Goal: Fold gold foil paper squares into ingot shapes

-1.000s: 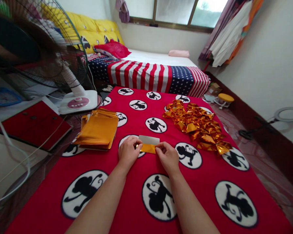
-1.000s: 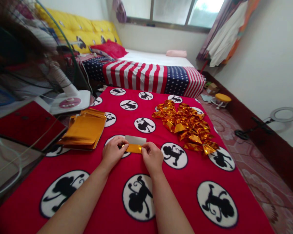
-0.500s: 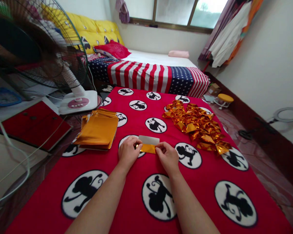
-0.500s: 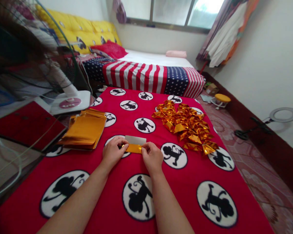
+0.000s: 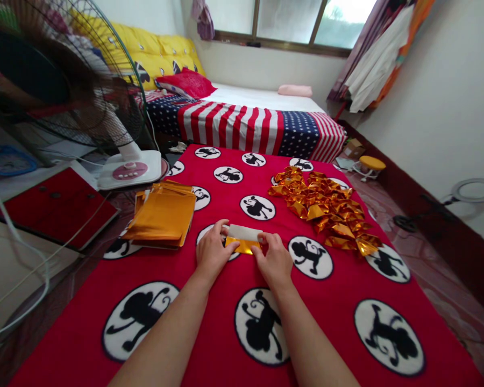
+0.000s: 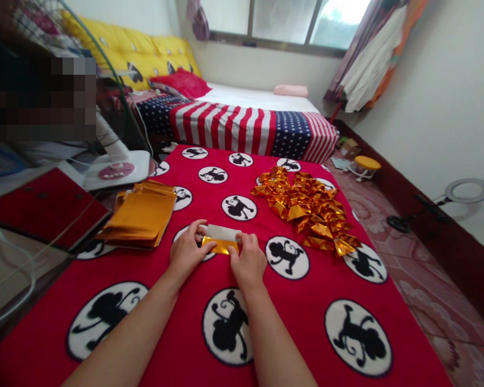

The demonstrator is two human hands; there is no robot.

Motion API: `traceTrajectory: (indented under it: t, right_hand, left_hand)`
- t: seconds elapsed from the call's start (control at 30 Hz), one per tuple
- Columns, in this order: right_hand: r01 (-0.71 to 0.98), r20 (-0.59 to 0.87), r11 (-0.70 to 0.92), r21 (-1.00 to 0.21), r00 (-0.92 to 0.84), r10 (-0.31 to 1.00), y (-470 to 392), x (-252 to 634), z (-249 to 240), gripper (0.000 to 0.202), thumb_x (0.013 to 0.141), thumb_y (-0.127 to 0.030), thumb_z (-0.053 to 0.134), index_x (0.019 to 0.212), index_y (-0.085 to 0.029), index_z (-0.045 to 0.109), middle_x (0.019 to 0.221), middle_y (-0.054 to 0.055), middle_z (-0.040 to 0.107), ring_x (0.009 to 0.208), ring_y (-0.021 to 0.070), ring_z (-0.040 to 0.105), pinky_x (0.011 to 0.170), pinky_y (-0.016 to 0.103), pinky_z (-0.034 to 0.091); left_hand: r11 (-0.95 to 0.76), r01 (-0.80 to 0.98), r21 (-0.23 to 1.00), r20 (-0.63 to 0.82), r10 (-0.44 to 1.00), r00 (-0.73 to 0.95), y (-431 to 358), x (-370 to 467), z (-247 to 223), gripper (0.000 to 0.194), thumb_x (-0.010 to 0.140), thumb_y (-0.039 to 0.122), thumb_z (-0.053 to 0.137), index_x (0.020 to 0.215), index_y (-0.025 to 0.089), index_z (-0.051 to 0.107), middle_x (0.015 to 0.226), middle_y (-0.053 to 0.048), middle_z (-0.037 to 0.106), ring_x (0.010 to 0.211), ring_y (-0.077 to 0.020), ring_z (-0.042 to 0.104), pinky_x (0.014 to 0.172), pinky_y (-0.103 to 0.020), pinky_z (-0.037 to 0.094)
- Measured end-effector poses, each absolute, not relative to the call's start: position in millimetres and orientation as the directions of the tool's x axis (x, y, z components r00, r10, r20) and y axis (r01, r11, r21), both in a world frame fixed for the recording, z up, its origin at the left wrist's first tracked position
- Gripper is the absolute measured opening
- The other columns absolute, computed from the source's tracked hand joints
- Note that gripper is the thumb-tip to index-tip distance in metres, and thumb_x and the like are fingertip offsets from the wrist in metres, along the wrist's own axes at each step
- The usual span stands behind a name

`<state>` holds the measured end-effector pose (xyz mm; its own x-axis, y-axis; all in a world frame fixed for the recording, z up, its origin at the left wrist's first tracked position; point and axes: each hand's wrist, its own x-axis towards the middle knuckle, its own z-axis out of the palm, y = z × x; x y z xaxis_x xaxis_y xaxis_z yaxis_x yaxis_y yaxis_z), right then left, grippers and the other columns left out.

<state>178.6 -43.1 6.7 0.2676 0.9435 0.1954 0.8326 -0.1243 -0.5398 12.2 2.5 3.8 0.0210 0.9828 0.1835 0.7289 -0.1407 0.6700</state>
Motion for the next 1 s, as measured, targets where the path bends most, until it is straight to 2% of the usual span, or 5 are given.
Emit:
traceTrajectory:
  t: [0.2,0.33,0.4,0.6,1.0]
  right_hand:
    - [0.79,0.233,-0.113,-0.602,0.31,0.922,-43,178,6,0.036,0.078,-0.029,0.064,0.113,-0.023,0.058,0.104,0.004,0.064,0.093,0.0213,0.063,0.071,0.029,0.045]
    - [0.729,0.215,-0.127,-0.673,0.357,0.909,-42,181,4,0.047,0.075,-0.034,0.065,0.119,-0.023,0.055,0.101,0.004,0.067,0.086,0.0212,0.064,0.069,0.03,0.045]
    - [0.651,0.158,-0.146,-0.744,0.384,0.91,-41,183,1,0.049,0.074,-0.038,0.066,0.119,-0.023,0.057,0.088,0.001,0.068,0.07,0.0184,0.062,0.062,0.027,0.043]
    - [0.46,0.113,-0.055,-0.886,0.33,0.937,-43,190,-4,0.027,0.079,-0.044,0.06,0.085,-0.019,0.069,0.059,-0.003,0.058,0.053,0.0127,0.049,0.051,0.023,0.034]
    - [0.791,0.124,-0.127,-0.598,0.248,0.961,-47,181,5,0.029,0.078,-0.045,0.062,0.06,-0.022,0.06,0.057,-0.001,0.063,0.054,0.0147,0.057,0.05,0.024,0.027]
  left_hand:
    - [-0.154,0.713,0.684,0.171,0.984,0.049,3,10,1,0.055,0.069,0.03,0.076,0.121,0.027,0.059,0.084,0.001,0.069,0.077,-0.0179,0.063,0.067,-0.027,0.043]
    - [-0.242,0.699,0.673,0.217,0.968,0.127,4,8,1,0.012,0.074,0.031,0.072,0.083,0.023,0.069,0.074,0.001,0.065,0.073,-0.0161,0.06,0.064,-0.026,0.04]
    - [-0.272,0.654,0.706,0.23,0.961,0.151,4,8,1,0.012,0.076,0.032,0.069,0.071,0.021,0.066,0.072,0.001,0.064,0.071,-0.015,0.058,0.063,-0.025,0.04]
    - [-0.247,0.426,0.87,0.179,0.965,0.194,5,8,-3,0.014,0.078,0.032,0.066,0.077,0.02,0.071,0.074,0.0,0.067,0.07,-0.0144,0.061,0.066,-0.023,0.046]
    - [-0.192,0.449,0.873,0.213,0.977,0.003,10,9,-7,0.016,0.077,0.03,0.066,0.086,0.018,0.072,0.074,-0.002,0.072,0.063,-0.0139,0.061,0.062,-0.024,0.047]
